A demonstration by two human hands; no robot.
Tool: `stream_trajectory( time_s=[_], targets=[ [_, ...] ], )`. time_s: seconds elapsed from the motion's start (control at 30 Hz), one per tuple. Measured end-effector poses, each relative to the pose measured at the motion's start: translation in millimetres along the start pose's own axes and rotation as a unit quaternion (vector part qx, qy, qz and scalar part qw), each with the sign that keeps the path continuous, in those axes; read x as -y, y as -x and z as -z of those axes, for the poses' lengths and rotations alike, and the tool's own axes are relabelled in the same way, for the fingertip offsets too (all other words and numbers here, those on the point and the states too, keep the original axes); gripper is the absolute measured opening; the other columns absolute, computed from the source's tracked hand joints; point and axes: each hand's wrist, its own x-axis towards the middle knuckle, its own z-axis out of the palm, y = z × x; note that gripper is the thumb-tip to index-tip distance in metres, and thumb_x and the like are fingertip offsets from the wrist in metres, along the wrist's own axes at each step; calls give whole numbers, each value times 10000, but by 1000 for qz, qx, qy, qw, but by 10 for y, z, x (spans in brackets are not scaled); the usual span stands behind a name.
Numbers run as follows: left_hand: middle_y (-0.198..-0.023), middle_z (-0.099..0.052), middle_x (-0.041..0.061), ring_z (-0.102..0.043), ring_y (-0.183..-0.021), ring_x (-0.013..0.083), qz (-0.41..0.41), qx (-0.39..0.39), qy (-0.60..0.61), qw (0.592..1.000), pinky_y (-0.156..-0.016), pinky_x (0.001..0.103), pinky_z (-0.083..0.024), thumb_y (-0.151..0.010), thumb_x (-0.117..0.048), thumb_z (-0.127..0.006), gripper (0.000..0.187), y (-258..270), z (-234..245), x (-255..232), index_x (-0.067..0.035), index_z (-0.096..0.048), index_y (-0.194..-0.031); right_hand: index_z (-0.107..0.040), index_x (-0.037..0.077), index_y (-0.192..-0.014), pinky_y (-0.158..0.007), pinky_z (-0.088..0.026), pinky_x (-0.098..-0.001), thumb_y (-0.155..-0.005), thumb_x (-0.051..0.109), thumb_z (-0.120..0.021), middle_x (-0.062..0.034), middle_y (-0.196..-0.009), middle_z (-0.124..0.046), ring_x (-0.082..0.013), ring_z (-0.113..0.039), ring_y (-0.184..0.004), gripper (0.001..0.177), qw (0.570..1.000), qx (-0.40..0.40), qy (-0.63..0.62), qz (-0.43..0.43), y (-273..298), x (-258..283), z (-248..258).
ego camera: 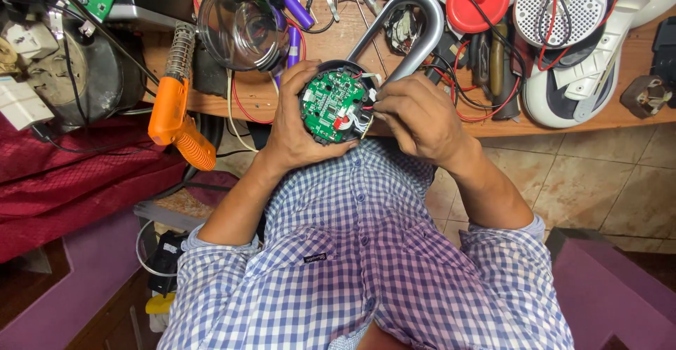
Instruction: Repairing an electronic device by connecting a circuit board to batteries and assembling the housing
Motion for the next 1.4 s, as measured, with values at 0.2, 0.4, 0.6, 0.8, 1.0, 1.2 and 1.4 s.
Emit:
stream_trajectory(
  time_s=[0.2, 0.4, 0.6, 0.8, 1.0, 1.2, 1.4],
  targets=[
    [-1400, -471, 259, -493, -1339, 452, -7, 2, 6, 1000, -1166, 566, -375, -675, -352, -1042, 1035, -32, -19, -58, 38, -415, -1402, -707, -48, -1017, -684, -566, -484, -1023, 52, -622, -254, -1056, -691, -436, -681, -817, 131, 1000, -7, 3, -17, -121, 158, 35],
    [-1416, -472, 250, -485, -1359, 439, -9, 14, 10, 1000, -1177, 548, -373, -679, -363, -1032, 1029, 5, -6, -73, 26, -418, -1409, -696, -53, -1028, -655, -558, -487, -1011, 59, -624, -270, -1072, -694, -438, -673, -796, 135, 999, 4, -31, -9, -4, 118, 26],
    [-1433, -456, 252, -469, -1371, 440, -1, 35, 26, 999, -1187, 553, -359, -705, -366, -1024, 1018, -52, 53, -121, 19, -408, -1419, -685, -30, -1065, -676, -545, -464, -1004, 146, -682, -248, -1085, -667, -381, -650, -794, 186, 988, 43, -116, -91, -26, 129, 126],
    [-1455, -428, 261, -433, -1410, 456, 14, 56, 32, 998, -1214, 578, -327, -657, -501, -1028, 1150, -101, 89, -200, 11, -378, -1456, -685, -34, -1091, -725, -548, -449, -1000, 118, -687, -230, -1109, -673, -380, -680, -870, 177, 985, 53, -126, -110, -38, 81, 169],
    [-1506, -417, 250, -407, -1453, 454, 41, 51, 32, 997, -1230, 585, -319, -769, -412, -969, 998, -152, 60, -299, 1, -398, -1476, -681, -7, -1069, -729, -538, -443, -977, 122, -738, -197, -1061, -655, -381, -664, -855, 169, 985, 52, -117, -118, -37, 50, 173],
    [-1516, -432, 240, -415, -1452, 449, 45, 45, 23, 998, -1228, 573, -321, -767, -364, -947, 937, -134, 62, -263, 1, -432, -1459, -688, 20, -1073, -698, -541, -427, -969, 120, -745, -167, -996, -666, -359, -666, -781, 155, 978, 64, -133, -148, -96, 92, 194],
    [-1514, -441, 232, -415, -1453, 434, 31, 46, 46, 997, -1223, 559, -327, -747, -369, -931, 942, -141, 124, -187, 5, -440, -1459, -727, 0, -1080, -604, -516, -397, -985, 144, -738, -171, -1031, -665, -281, -598, -634, 173, 986, 54, -83, -133, -222, 193, 174]
  ],
)
